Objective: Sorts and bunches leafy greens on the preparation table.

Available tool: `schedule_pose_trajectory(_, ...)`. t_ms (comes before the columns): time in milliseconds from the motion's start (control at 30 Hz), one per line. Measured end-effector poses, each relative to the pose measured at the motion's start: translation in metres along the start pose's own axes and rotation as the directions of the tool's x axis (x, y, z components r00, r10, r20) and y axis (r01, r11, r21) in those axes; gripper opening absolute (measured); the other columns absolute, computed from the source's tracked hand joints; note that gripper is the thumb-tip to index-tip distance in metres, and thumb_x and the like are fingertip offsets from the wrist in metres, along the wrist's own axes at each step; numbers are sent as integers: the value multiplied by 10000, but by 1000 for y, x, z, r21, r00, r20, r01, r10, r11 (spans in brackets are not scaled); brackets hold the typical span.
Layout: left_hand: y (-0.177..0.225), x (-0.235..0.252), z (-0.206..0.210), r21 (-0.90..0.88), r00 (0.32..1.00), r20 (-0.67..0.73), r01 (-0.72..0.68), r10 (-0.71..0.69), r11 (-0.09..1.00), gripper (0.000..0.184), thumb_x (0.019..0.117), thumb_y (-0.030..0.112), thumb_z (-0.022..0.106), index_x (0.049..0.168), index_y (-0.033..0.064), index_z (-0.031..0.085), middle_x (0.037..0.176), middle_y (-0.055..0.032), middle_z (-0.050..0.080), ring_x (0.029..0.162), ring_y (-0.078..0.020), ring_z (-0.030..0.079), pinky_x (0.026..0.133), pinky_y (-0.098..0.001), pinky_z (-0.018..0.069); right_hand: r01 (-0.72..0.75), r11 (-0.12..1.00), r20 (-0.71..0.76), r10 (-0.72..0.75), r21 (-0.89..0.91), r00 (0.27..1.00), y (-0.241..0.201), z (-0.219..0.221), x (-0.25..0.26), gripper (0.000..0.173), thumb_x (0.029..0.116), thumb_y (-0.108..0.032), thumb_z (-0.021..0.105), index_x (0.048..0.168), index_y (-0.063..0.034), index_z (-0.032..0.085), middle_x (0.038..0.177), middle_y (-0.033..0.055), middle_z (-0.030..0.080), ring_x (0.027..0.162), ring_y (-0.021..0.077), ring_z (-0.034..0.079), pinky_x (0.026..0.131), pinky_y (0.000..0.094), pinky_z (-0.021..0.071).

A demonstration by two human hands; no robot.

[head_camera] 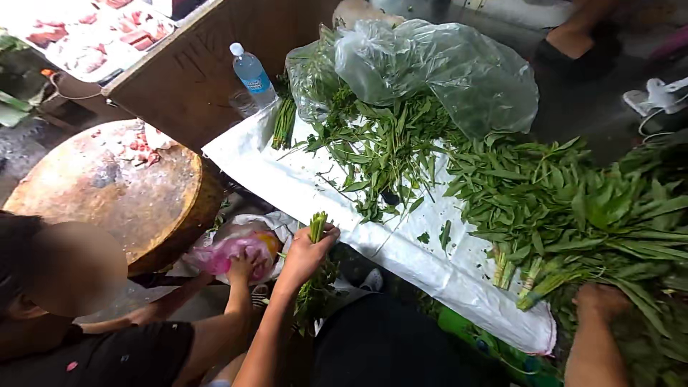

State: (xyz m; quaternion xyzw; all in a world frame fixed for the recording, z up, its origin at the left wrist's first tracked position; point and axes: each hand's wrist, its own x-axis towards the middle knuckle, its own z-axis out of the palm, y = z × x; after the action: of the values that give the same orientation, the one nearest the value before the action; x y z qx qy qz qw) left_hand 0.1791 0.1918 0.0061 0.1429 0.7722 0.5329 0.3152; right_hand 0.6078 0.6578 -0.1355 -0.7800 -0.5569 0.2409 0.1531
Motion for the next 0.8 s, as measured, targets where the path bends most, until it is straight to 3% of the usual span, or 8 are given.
schedule_pose_trajectory(100,0,-1,2,35,1000,4,4,-4,999,111,969,224,658,992,132,715,622,96,577,472,-15,499,463,-208,447,-1,998,34,-1,59,999,-9,1,-6,411,1001,-77,528,1369,108,526,1347,356,553,1162,461,614,964,625,497)
schedule_pose_trajectory(200,1,-1,4,34,1000,22,0,0,999,108,973,222,659,988,132,716,615,86,575,457,-23,485,450,-211,434,-128,978,136,106,166,985,-10,-2,0,445,1020,-52,490,1448,56,435,1326,285,549,1011,313,644,863,473,548)
schedule_pose_trajectory(367,4,-5,4,65,1000,-27,-11,13,998,110,951,209,676,1003,123,722,658,91,617,485,-9,504,462,-200,437,-17,977,131,-11,212,991,-21,-35,-12,323,1034,-138,587,1283,67,579,1095,211,610,807,194,607,752,381,551)
schedule_pose_trajectory(467,2,-7,8,107,999,-40,-12,16,994,174,946,163,678,1095,74,684,753,71,664,539,-2,558,492,-193,484,23,974,136,-55,226,989,-25,-50,-26,366,1023,-179,634,1295,63,602,1186,261,647,919,288,667,811,462,566)
schedule_pose_trajectory(567,0,-3,16,76,999,1,-50,50,996,177,931,173,663,1095,109,667,760,118,665,524,20,562,468,-172,490,46,987,87,-60,154,994,-24,-55,-19,342,1021,-217,641,1267,19,658,1204,238,669,981,318,683,842,489,569)
schedule_pose_trajectory(667,12,1,27,54,997,48,-62,60,997,131,932,193,650,1051,142,669,689,158,625,488,32,537,445,-162,475,99,990,-4,-100,104,995,-6,-74,-6,296,995,-201,672,1195,13,711,1209,222,692,1141,327,658,1026,515,500)
schedule_pose_trajectory(733,26,5,33,73,997,74,-39,33,997,127,963,192,633,1057,114,669,648,141,592,471,25,520,445,-171,476,156,952,-94,-136,264,986,6,-99,-23,348,986,-173,666,1235,69,642,1188,224,680,1075,281,672,973,440,547)
schedule_pose_trajectory(800,35,11,32,46,996,81,20,-24,999,127,996,172,620,1046,66,669,616,76,578,465,-24,523,458,-214,494,274,829,-148,-232,487,962,-3,-119,-63,477,1010,-193,603,1376,91,490,1215,194,639,1022,194,668,908,349,577)
